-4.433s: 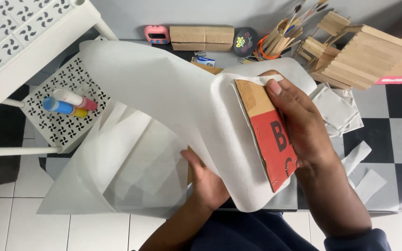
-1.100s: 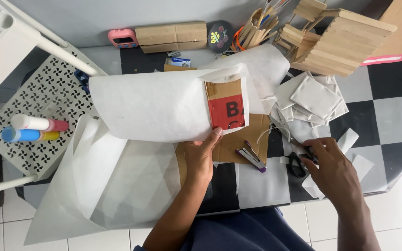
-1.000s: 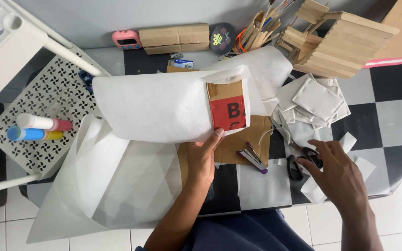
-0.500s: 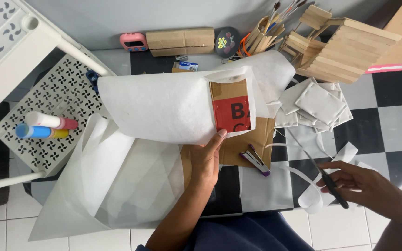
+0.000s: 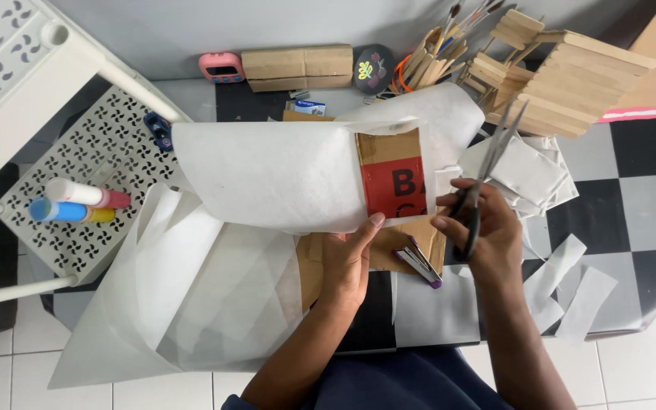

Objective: Trimming white material with scissors and securing it around a small cardboard box using a stapler.

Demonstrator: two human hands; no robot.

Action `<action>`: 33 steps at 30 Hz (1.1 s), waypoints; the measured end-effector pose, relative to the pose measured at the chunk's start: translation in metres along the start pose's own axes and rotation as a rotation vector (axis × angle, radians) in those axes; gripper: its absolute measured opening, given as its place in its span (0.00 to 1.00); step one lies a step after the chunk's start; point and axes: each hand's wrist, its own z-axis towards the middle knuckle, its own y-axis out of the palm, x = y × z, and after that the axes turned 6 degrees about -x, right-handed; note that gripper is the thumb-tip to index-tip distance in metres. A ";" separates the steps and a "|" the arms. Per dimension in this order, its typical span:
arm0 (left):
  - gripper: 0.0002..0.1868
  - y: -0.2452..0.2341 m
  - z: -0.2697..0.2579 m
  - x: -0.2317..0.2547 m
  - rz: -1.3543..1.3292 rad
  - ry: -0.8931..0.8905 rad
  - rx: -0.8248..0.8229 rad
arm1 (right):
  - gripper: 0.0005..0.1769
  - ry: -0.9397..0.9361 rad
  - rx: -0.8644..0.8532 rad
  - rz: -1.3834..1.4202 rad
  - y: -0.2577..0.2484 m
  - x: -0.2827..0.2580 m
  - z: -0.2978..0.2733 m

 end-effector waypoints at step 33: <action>0.36 -0.041 0.009 0.008 -0.288 0.118 -0.413 | 0.27 -0.016 0.036 0.108 0.032 0.018 0.012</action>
